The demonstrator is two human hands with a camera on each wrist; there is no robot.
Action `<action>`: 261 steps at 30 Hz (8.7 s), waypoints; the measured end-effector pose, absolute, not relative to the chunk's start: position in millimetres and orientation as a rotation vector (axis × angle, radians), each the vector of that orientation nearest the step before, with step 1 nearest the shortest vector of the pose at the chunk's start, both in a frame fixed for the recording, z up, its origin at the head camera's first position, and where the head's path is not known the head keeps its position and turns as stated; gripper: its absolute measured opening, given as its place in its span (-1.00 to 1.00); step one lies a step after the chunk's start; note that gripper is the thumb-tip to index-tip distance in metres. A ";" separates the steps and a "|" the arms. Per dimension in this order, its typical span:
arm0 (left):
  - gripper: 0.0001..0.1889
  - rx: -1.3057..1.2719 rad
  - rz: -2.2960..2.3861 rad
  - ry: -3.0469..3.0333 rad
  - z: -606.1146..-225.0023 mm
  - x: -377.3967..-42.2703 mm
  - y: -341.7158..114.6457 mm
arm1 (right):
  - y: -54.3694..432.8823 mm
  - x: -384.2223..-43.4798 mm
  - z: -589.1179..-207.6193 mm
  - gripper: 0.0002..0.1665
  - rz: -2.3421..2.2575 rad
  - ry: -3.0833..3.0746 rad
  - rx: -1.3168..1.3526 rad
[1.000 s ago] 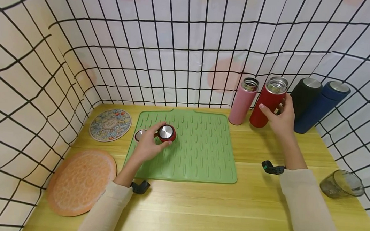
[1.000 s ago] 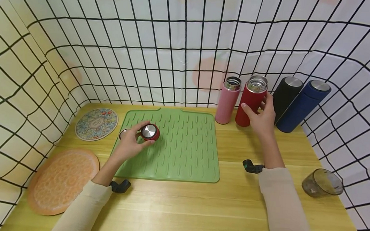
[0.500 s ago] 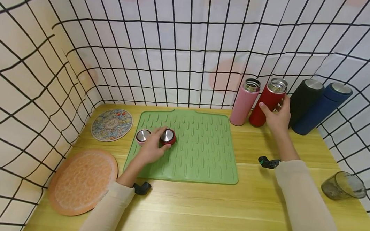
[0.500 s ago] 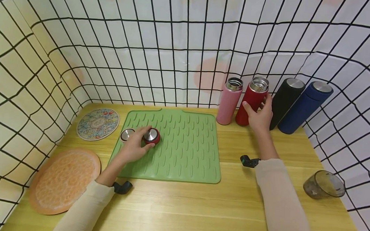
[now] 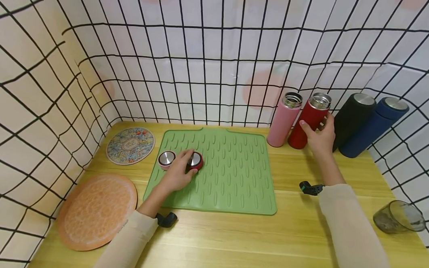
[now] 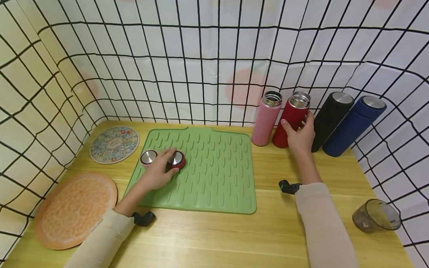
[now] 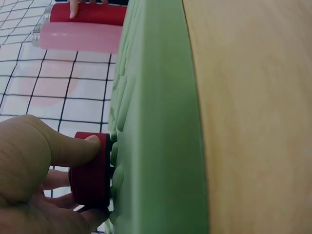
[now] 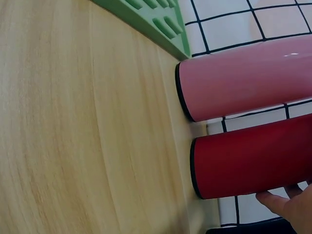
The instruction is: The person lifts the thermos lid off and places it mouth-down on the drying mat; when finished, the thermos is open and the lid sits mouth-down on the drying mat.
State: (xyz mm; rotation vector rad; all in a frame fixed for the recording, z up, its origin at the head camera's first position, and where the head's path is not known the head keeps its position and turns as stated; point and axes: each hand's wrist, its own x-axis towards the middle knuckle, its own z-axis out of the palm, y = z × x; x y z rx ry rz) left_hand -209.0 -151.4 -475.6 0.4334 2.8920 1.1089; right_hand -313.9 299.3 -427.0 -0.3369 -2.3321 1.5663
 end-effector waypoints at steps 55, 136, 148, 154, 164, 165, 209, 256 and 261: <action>-0.17 0.587 1.409 2.901 -449.0 -201.4 -141.0 | 357.9 -252.6 -408.1 -0.06 1.246 -2.262 -0.436; -0.02 1.064 1.838 2.453 -409.7 -201.0 -89.1 | 232.4 -204.6 -431.9 -0.20 1.722 -2.288 0.449; 0.03 1.180 1.973 2.268 -391.8 -195.5 -77.1 | 202.0 -196.9 -424.3 -0.13 1.733 -2.394 0.696; -0.04 1.261 2.029 2.122 -387.1 -193.7 -75.4 | 192.7 -193.6 -415.0 -0.14 1.707 -2.449 0.818; -0.13 1.279 2.070 1.988 -388.4 -191.4 -74.9 | 187.1 -192.0 -409.4 -0.15 1.707 -2.494 0.992; -0.14 1.290 2.065 1.974 -388.6 -191.4 -74.9 | 186.9 -191.5 -409.5 -0.15 1.717 -2.497 1.021; -0.28 1.276 2.055 1.975 -390.5 -194.2 -91.8 | 177.5 -175.9 -391.1 -0.04 1.239 -2.569 0.923; -0.19 1.454 1.937 1.955 -372.3 -186.0 -106.8 | 186.4 -168.4 -372.1 0.02 1.301 -2.538 1.074; -0.24 1.238 1.995 2.218 -382.4 -187.3 -100.3 | 180.1 -170.9 -378.9 0.02 1.078 -2.481 0.974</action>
